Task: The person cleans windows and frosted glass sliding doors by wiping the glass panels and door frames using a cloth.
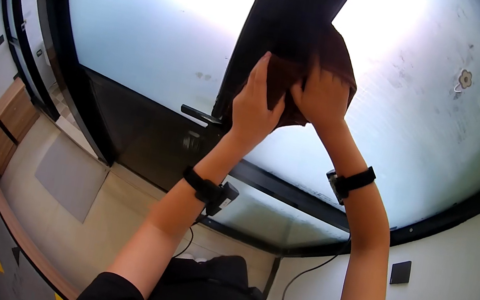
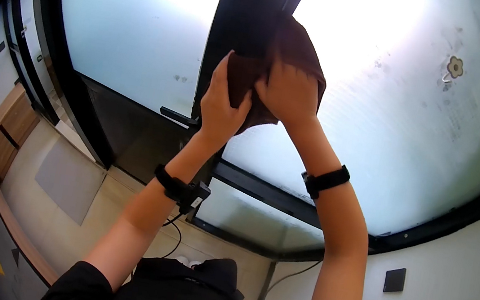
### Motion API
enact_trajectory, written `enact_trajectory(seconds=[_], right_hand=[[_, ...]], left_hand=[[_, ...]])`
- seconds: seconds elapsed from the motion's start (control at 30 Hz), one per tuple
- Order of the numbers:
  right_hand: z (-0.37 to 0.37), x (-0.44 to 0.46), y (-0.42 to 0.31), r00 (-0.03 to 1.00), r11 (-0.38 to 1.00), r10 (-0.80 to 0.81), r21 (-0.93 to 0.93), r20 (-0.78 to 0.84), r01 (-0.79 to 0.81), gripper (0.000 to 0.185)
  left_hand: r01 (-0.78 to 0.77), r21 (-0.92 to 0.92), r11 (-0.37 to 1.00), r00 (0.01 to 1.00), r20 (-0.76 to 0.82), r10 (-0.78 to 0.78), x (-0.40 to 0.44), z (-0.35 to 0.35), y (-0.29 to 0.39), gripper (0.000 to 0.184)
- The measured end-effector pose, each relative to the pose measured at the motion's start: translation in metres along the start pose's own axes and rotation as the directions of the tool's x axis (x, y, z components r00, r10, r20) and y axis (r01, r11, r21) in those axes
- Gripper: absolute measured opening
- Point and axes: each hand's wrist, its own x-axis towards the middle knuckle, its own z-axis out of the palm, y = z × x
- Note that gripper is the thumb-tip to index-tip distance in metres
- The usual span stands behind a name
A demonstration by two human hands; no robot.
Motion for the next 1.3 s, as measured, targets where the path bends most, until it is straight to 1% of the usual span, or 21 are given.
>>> enact_trajectory(seconds=[0.03,0.13,0.2,0.27,0.4,0.47,0.5,0.57,0.6,0.67,0.7,0.77,0.8,0.87,0.9,0.97,1.0,1.07,1.2,1.27,1.3], right_hand=[[-0.002,0.002,-0.004,1.0,1.0,0.0,-0.001,0.01,0.0,0.062],[-0.001,0.005,-0.01,0.997,0.999,-0.044,0.014,-0.065,0.045,0.065],[0.0,0.002,-0.016,0.998,0.999,-0.029,0.044,-0.055,0.031,0.064],[0.007,-0.006,-0.019,0.998,0.997,0.021,0.068,0.065,-0.025,0.065],[0.016,-0.023,-0.021,0.998,0.997,0.018,0.077,0.063,-0.023,0.064],[0.019,-0.026,-0.02,0.944,0.985,0.109,0.092,0.312,-0.144,0.063],[0.027,-0.029,-0.018,0.942,0.984,0.122,0.089,0.311,-0.157,0.063],[0.041,-0.036,-0.011,0.999,0.999,-0.013,0.038,0.033,0.012,0.051],[0.042,-0.04,-0.01,0.999,0.999,0.0,0.035,0.033,-0.001,0.051],[0.04,-0.045,-0.009,0.983,0.996,0.04,0.068,0.18,-0.053,0.048],[0.041,-0.039,-0.006,0.984,0.996,0.042,0.067,0.17,-0.054,0.048],[0.04,-0.037,-0.009,0.998,0.991,-0.015,0.134,-0.067,0.024,0.044],[0.041,-0.039,-0.01,0.998,0.99,-0.012,0.141,-0.068,0.021,0.044],[0.044,-0.047,-0.011,0.979,0.985,0.052,0.151,0.198,-0.083,0.043],[0.045,-0.049,-0.012,0.979,0.984,0.053,0.158,0.197,-0.085,0.043],[0.05,-0.05,-0.011,0.998,0.987,0.024,0.158,0.059,-0.033,0.043],[0.054,-0.055,-0.012,0.998,0.986,0.029,0.164,0.062,-0.039,0.043],[0.063,-0.066,-0.013,0.982,0.995,0.042,0.084,0.186,-0.058,0.063],[0.058,-0.067,0.001,0.992,0.994,0.009,0.106,0.127,-0.023,0.061],[0.052,-0.067,0.006,0.981,0.978,0.068,0.181,0.182,-0.101,0.032],[0.051,-0.072,0.007,0.974,0.972,0.066,0.207,0.218,-0.112,0.03]], left_hand=[[-0.004,0.025,1.0,1.0,0.011,0.004,0.0,-0.003,0.0,0.065],[0.002,0.056,0.998,1.0,0.023,-0.004,-0.005,-0.01,-0.001,0.068],[0.014,0.062,0.998,1.0,0.024,-0.015,-0.011,-0.012,-0.004,0.067],[0.013,0.075,0.997,1.0,-0.014,-0.012,-0.017,-0.01,-0.009,0.067],[0.0,0.058,0.998,1.0,-0.018,0.001,-0.035,-0.002,-0.018,0.065],[0.041,0.067,0.997,0.999,-0.005,-0.04,-0.036,0.004,-0.021,0.064],[0.052,0.02,0.998,0.997,-0.063,-0.051,-0.038,0.011,-0.027,0.058],[0.058,0.028,0.998,0.997,-0.058,-0.057,-0.045,0.019,-0.031,0.058],[0.07,0.037,0.997,0.996,-0.064,-0.068,-0.047,0.022,-0.032,0.058],[0.084,0.031,0.996,0.996,-0.041,-0.082,-0.053,0.025,-0.031,0.059],[0.099,0.029,0.995,0.994,-0.042,-0.097,-0.051,0.027,-0.032,0.059],[0.105,0.038,0.994,0.994,-0.035,-0.104,-0.055,0.026,-0.034,0.059],[0.112,0.039,0.993,0.993,-0.03,-0.111,-0.056,0.025,-0.034,0.059],[0.113,0.038,0.993,0.993,-0.025,-0.112,-0.059,0.026,-0.037,0.059],[0.113,0.029,0.993,0.993,-0.021,-0.113,-0.061,0.027,-0.039,0.06],[0.096,0.041,0.995,0.995,-0.006,-0.096,-0.065,0.028,-0.043,0.061],[0.08,0.044,0.996,0.997,0.012,-0.081,-0.068,0.028,-0.044,0.063],[0.095,0.038,0.995,0.995,0.033,-0.096,-0.071,0.028,-0.045,0.063],[0.099,0.014,0.995,0.995,0.027,-0.099,-0.072,0.043,-0.041,0.063],[0.112,0.008,0.994,0.993,0.033,-0.112,-0.074,0.047,-0.036,0.063],[0.124,0.028,0.992,0.991,0.04,-0.125,-0.078,0.047,-0.034,0.063]])
